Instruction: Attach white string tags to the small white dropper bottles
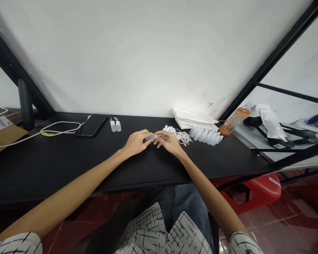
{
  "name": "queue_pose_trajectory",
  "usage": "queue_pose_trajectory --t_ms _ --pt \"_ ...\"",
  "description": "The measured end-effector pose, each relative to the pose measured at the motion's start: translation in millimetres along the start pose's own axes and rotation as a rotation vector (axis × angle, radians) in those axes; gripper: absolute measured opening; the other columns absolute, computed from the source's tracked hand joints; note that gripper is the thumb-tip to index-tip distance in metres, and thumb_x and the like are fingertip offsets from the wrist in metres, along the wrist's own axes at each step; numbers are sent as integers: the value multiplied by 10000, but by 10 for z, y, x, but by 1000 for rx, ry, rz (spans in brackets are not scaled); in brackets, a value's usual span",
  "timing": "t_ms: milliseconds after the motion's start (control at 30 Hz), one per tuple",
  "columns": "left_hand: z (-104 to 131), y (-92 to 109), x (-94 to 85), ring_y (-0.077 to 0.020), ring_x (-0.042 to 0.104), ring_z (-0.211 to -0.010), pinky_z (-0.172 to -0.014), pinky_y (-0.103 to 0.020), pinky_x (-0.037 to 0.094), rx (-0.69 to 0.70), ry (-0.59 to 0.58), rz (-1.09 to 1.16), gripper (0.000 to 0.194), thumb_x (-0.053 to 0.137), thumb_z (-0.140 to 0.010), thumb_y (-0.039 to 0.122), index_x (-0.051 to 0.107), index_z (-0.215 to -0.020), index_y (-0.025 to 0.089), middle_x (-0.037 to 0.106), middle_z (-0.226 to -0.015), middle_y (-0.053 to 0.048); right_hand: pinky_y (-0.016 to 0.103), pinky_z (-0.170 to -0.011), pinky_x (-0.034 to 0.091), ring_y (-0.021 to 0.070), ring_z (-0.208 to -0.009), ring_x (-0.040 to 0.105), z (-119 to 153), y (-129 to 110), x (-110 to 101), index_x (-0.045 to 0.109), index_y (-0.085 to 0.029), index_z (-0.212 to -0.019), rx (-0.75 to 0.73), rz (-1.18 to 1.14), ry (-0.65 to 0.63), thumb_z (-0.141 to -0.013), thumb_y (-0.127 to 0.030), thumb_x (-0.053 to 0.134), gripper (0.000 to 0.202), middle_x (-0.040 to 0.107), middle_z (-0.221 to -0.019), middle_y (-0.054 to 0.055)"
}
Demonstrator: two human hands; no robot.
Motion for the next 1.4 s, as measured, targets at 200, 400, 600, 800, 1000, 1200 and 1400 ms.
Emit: queue_pose_trajectory --t_ms 200,400,600,800,1000,1200,1400 --pt "16 -39 30 -107 598 -643 -576 -235 449 75 94 56 243 567 -915 337 738 -1035 212 715 -964 -41 285 -547 579 164 -677 667 7 -23 3 650 -152 -881 4 -70 9 -737 -453 744 346 667 -714 30" --pt "37 35 10 -133 636 -752 -645 -241 488 188 187 -11 229 538 -934 263 726 -1045 192 710 -963 -66 315 -605 603 166 -698 674 28 -75 5 656 -154 -830 52 -190 25 -680 -412 804 333 672 -726 24" --pt "12 105 -14 -122 622 -709 -624 -238 485 103 183 12 246 541 -904 223 706 -1083 183 696 -1000 -66 349 -652 613 166 -708 666 19 -99 -25 681 -153 -842 53 -240 56 -669 -382 819 319 672 -738 25" --pt "-57 52 20 -122 610 -626 -581 -238 485 -74 27 260 280 545 -902 319 718 -1047 153 689 -819 -39 326 -615 606 167 -733 654 -7 -73 -51 703 -168 -864 -36 -117 99 -666 -403 813 326 674 -795 33" --pt "-59 12 21 -124 609 -618 -575 -245 485 -96 -2 335 276 552 -906 358 730 -985 161 689 -830 -47 328 -602 601 181 -697 679 -5 -41 -48 704 -148 -929 12 -88 77 -681 -414 797 375 687 -719 38" --pt "-58 8 -6 -131 613 -659 -576 -240 483 -27 19 308 265 585 -890 368 743 -991 182 704 -888 -55 305 -567 588 175 -674 685 9 -66 -27 681 -151 -901 -3 -72 19 -706 -430 779 354 693 -742 41" --pt "-47 7 -15 -102 576 -606 -552 -229 468 -12 25 289 258 609 -882 338 745 -1037 182 711 -951 -65 302 -553 586 165 -646 670 25 -84 -2 644 -158 -846 -10 -87 21 -702 -434 784 342 670 -690 23"
Point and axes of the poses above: each hand's wrist, its own z-axis away from the middle knuckle, its own x-axis out of the palm, y = z × x, the point moved 3 cm from there along -z, towards the middle knuckle
